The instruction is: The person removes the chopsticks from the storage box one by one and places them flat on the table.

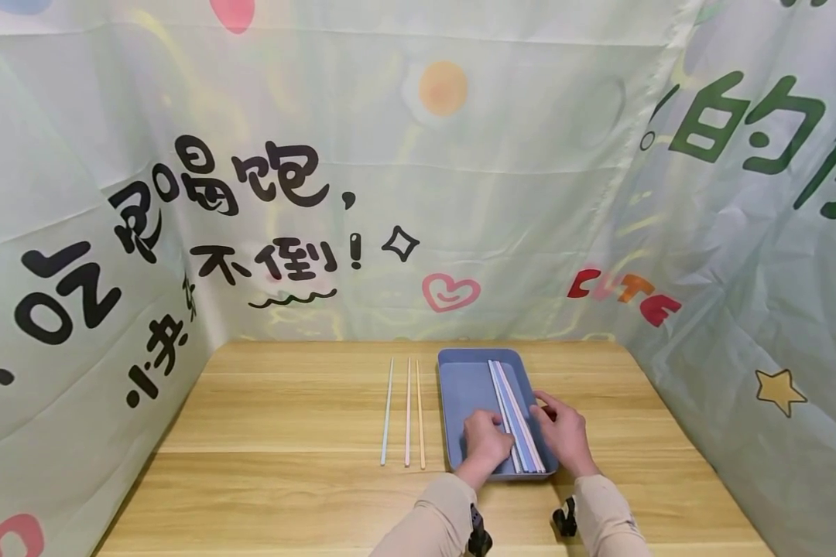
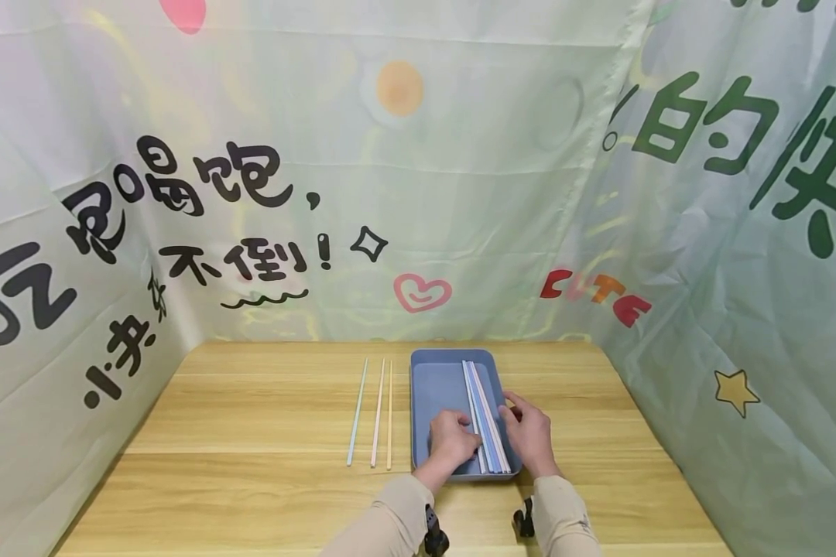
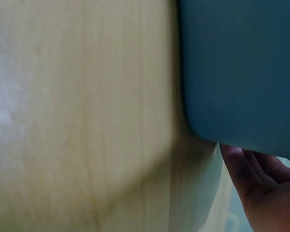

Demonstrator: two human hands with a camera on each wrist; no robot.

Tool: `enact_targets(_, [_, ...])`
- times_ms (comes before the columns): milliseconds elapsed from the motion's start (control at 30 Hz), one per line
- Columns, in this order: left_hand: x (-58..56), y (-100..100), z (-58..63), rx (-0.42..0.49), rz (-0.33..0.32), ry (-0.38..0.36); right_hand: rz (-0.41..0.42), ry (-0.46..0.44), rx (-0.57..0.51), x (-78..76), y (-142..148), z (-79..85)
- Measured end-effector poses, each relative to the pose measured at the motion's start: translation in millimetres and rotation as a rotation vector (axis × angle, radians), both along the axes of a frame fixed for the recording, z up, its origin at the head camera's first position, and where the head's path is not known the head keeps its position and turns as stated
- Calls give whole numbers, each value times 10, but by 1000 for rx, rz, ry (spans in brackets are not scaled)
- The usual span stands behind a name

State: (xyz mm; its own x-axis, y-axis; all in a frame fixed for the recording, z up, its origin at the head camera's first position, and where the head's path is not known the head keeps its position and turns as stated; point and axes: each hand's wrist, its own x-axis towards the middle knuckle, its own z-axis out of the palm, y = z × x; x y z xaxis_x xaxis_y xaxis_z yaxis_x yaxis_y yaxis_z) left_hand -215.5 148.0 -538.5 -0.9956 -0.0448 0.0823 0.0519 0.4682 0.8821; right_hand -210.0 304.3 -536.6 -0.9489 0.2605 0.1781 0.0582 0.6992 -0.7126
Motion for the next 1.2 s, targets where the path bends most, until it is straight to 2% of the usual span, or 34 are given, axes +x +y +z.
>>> enact_targets(200, [0,-7,-7,3,-2,5,-2,-1,-1,-11,-9,2])
enact_targets(400, [34,-33,43,34,-16,-9,-6,-5,-4,-16,-27,-1])
enact_targets(700, [33,-22,65,68,22,-81,-2,-1,-1,-10,-21,-7])
enact_targets(967, [2,-44,53,134,25,-173,-7,-5,16,-11,-5,-23])
enact_targets(1200, [5,-115,134,214,19,-214,-8,-8,8,-4,-14,-4])
